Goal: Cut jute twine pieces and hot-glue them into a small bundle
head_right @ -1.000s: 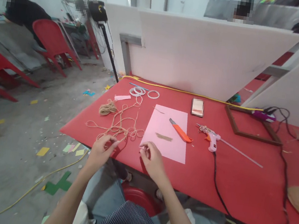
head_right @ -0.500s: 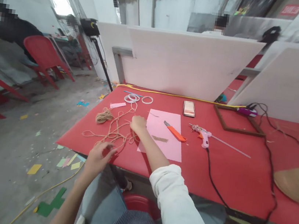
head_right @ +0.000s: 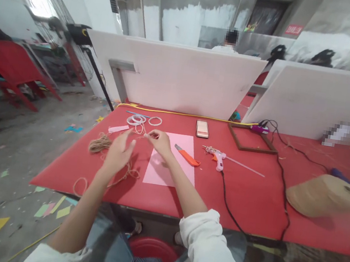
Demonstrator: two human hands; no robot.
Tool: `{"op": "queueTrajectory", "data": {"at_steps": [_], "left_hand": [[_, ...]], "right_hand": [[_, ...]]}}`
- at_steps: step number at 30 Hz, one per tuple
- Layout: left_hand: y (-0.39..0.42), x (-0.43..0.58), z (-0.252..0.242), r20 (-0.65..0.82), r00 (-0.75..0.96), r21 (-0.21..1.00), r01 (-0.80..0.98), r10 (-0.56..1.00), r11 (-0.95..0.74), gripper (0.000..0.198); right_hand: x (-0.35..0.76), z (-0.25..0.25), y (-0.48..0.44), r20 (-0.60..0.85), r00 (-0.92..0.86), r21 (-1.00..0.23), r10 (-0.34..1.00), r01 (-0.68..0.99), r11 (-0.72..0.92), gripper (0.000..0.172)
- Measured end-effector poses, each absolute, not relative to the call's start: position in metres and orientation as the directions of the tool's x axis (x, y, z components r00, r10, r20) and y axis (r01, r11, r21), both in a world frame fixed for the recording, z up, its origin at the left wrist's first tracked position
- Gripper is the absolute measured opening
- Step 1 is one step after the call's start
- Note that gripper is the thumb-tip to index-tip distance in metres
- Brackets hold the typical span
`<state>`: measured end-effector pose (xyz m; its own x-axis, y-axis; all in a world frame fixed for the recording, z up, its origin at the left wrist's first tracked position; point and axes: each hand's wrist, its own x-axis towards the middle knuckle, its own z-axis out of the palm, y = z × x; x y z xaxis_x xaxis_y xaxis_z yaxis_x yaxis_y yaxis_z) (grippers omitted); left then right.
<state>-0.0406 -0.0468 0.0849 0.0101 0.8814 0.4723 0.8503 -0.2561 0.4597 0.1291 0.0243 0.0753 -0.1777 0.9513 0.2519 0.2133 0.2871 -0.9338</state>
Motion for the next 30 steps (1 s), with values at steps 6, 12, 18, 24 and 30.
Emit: {"op": "queueTrajectory", "data": {"at_steps": [6,12,18,24,30], "left_hand": [[-0.014,-0.002,0.069,0.324,0.082,0.712,0.634,0.943,-0.300,0.046],[-0.017,-0.052,0.051,0.297,-0.113,0.660,0.742,0.948,-0.118,0.034],[-0.019,-0.112,0.039,0.232,-0.212,0.579,0.814,0.950,0.040,0.033],[-0.023,-0.144,0.038,0.251,-0.312,0.304,0.924,0.916,0.231,0.034],[-0.005,-0.065,0.071,0.431,0.000,0.545,0.797,0.902,-0.261,0.041]], "right_hand": [[0.127,0.074,0.022,0.235,0.004,-0.969,0.972,-0.080,0.234,0.041],[0.156,0.083,0.036,0.177,0.138,-0.951,0.974,-0.232,0.206,0.049],[0.182,0.090,0.040,0.129,0.128,-0.873,0.983,-0.455,0.174,0.054],[0.209,0.094,0.028,0.133,0.037,-0.859,0.990,-0.493,0.134,0.053],[0.193,0.100,0.007,0.270,-0.256,-0.956,0.928,-0.189,0.226,0.042]]}}
